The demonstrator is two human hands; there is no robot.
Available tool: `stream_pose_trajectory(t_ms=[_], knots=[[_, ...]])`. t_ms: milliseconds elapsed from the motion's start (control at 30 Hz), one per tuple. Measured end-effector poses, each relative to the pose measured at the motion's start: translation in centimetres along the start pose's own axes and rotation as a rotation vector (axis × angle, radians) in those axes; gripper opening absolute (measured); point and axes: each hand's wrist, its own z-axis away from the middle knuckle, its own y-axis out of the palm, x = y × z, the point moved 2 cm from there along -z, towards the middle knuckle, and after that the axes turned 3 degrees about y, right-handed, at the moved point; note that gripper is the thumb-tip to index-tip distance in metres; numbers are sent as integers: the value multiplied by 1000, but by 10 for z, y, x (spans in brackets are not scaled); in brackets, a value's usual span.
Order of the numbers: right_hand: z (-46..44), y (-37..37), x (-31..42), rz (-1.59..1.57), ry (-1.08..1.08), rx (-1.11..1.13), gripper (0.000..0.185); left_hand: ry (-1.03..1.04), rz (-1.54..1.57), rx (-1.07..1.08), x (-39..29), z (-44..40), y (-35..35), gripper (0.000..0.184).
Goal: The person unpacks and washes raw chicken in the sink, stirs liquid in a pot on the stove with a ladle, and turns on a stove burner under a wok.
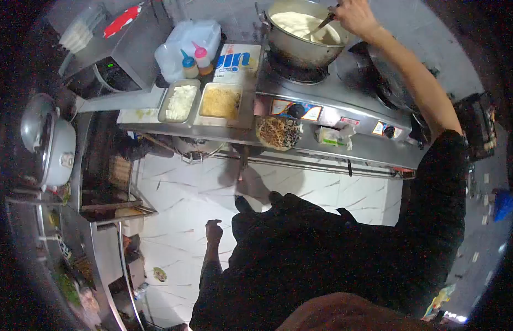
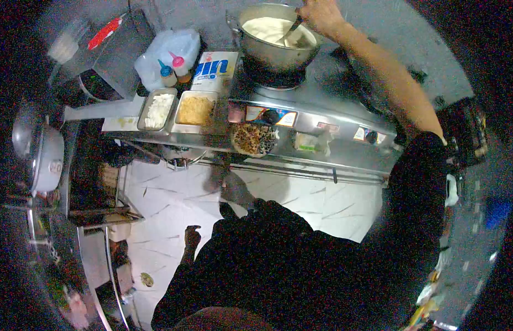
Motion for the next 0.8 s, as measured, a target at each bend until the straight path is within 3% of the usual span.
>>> stream_pose_trajectory(t_ms=[67, 167, 300, 333, 467, 567, 767, 800], knots=[[-7, 16, 0, -19, 28, 5, 18, -153, 60, 16, -12, 13, 12, 30], [-20, 13, -1, -85, 33, 201, 23, -59, 50, -6, -47, 31, 26, 30], [-27, 49, -2, -28, 0, 58, 28, -305, 78, 82, -73, 47, 59, 33], [-26, 51, -3, -26, -4, 57, 28, -168, -16, 54, -86, 52, 61, 36], [-24, 78, -12, -15, 32, -25, 31, -352, 98, 68, -105, 65, 74, 39], [-3, 38, -17, -76, 28, 128, 28, -448, 190, 137, -89, 75, 92, 38], [29, 6, -17, -33, -21, 114, 22, -259, 34, 92, -107, 60, 70, 37], [33, 2, -18, -68, -13, 114, 22, -103, 33, 8, -106, 59, 66, 35]])
